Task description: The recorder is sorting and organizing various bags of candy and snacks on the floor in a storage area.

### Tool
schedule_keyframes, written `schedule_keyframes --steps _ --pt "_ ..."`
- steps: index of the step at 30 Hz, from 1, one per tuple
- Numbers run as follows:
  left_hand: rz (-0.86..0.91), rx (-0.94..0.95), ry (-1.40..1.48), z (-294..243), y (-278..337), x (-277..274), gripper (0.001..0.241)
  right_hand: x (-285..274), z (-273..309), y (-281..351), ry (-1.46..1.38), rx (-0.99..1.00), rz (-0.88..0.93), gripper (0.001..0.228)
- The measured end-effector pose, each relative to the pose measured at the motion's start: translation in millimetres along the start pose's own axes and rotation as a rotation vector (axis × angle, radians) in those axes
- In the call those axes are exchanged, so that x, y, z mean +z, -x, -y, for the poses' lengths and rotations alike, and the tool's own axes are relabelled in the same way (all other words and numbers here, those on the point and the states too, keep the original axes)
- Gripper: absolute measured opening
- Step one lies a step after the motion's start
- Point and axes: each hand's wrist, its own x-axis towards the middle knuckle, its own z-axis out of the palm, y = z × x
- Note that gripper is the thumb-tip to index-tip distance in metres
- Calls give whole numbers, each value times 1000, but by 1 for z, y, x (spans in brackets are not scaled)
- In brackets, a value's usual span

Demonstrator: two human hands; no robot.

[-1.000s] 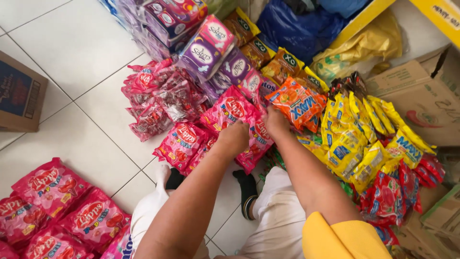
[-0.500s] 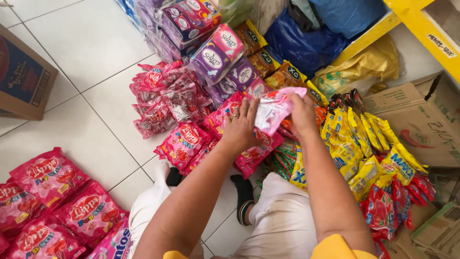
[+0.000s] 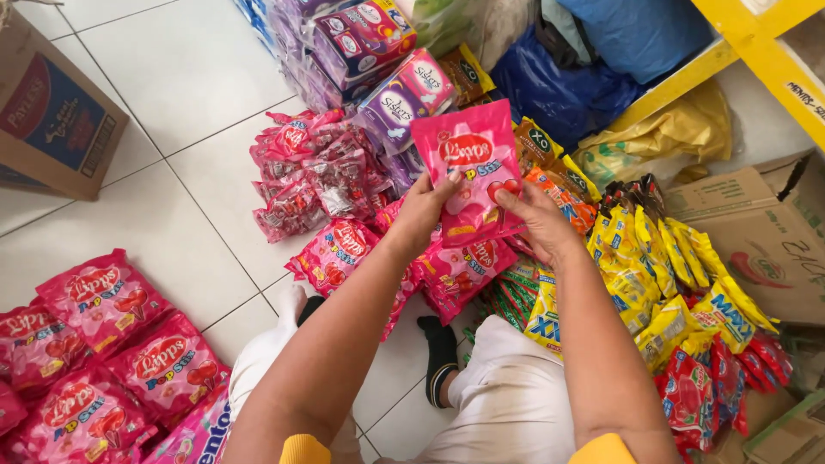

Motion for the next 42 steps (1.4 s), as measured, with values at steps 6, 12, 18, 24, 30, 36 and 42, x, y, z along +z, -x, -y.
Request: schedule_keyframes --steps 6,12,18,24,30,36,42 --pt "-124 -80 185 -37 33 31 50 19 3 6 -268 -29 66 50" --pt "-79 -117 -182 -6 10 0 46 8 -27 -9 -30 122 27 50" --pt "108 -151 -279 -24 15 -10 43 11 -19 -6 -222 15 72 38" --pt "142 -80 -256 -52 31 -3 44 -5 -33 -11 -247 -101 160 32" --pt "25 30 -293 -7 6 -24 33 -92 -110 -52 -436 77 416 21" --pt "-6 78 -445 -11 10 -25 31 -121 -193 -66 1303 166 -174 64" --pt "-37 -3 -425 -17 11 -23 32 -141 -231 -93 1074 -84 -286 74"
